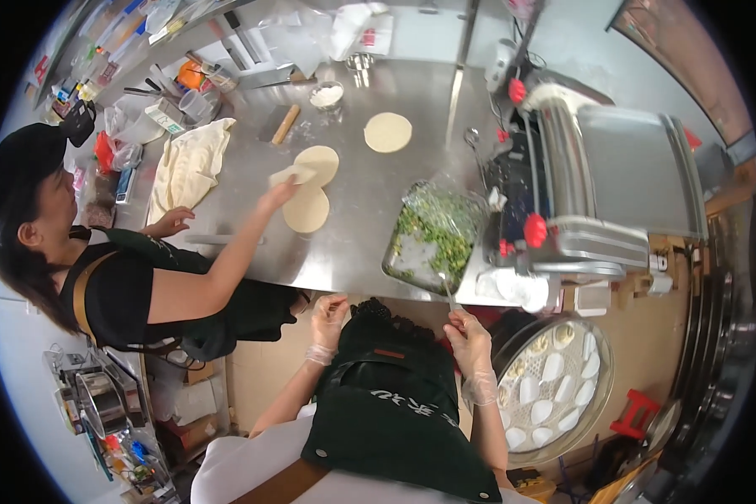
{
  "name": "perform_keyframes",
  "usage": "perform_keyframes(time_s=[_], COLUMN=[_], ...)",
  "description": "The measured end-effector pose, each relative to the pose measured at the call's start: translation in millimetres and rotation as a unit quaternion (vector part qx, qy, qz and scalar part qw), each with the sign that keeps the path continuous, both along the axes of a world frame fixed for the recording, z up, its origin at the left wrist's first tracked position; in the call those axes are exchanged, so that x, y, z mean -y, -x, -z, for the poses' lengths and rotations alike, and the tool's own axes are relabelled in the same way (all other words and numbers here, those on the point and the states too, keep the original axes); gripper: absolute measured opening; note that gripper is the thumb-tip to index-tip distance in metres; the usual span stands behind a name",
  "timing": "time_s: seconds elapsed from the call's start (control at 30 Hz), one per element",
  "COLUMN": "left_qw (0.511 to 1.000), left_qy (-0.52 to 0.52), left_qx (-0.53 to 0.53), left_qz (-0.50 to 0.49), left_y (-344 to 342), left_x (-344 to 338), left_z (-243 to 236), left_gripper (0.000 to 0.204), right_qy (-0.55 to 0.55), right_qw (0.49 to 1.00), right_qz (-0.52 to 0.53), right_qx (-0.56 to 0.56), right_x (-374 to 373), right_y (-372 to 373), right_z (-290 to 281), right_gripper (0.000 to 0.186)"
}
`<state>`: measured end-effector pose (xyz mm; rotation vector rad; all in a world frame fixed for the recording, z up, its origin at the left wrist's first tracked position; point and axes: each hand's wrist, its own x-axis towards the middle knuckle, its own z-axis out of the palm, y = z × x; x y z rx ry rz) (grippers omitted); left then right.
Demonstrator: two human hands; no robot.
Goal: Preparing and filling dough to make steamed buns in a bakery.
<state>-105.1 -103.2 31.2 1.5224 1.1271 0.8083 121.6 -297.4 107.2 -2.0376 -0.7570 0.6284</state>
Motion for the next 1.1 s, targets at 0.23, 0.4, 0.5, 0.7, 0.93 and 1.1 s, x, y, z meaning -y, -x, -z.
perform_keyframes(time_s=[0.23, 0.4, 0.5, 0.7, 0.93, 1.1], left_qw=[0.995, 0.996, 0.996, 0.994, 0.991, 0.978], left_qy=[-0.012, 0.012, 0.045, 0.090, 0.133, 0.206], left_qx=[-0.015, 0.000, -0.006, 0.018, 0.005, 0.024], left_qz=[0.093, 0.085, 0.075, 0.061, 0.027, 0.001], left_y=[-28, -43, -57, -93, -109, -116], left_x=[-104, -151, -169, -182, -199, -217], left_z=[-2, -15, -12, -12, 5, 26], left_gripper=[0.014, 0.012, 0.012, 0.011, 0.012, 0.012], right_qy=[-0.026, -0.019, -0.008, 0.128, 0.225, 0.308], right_qw=[0.996, 0.993, 0.997, 0.987, 0.953, 0.950], right_qz=[0.013, 0.049, 0.067, 0.053, 0.033, 0.002], right_qx=[-0.081, -0.105, -0.038, 0.082, 0.203, 0.059], right_x=[-127, -237, -315, -450, -509, -519], right_y=[-25, -81, -136, -211, -245, -261], right_z=[3, 6, 37, 88, 132, 127], right_gripper=[0.032, 0.033, 0.030, 0.036, 0.036, 0.028])
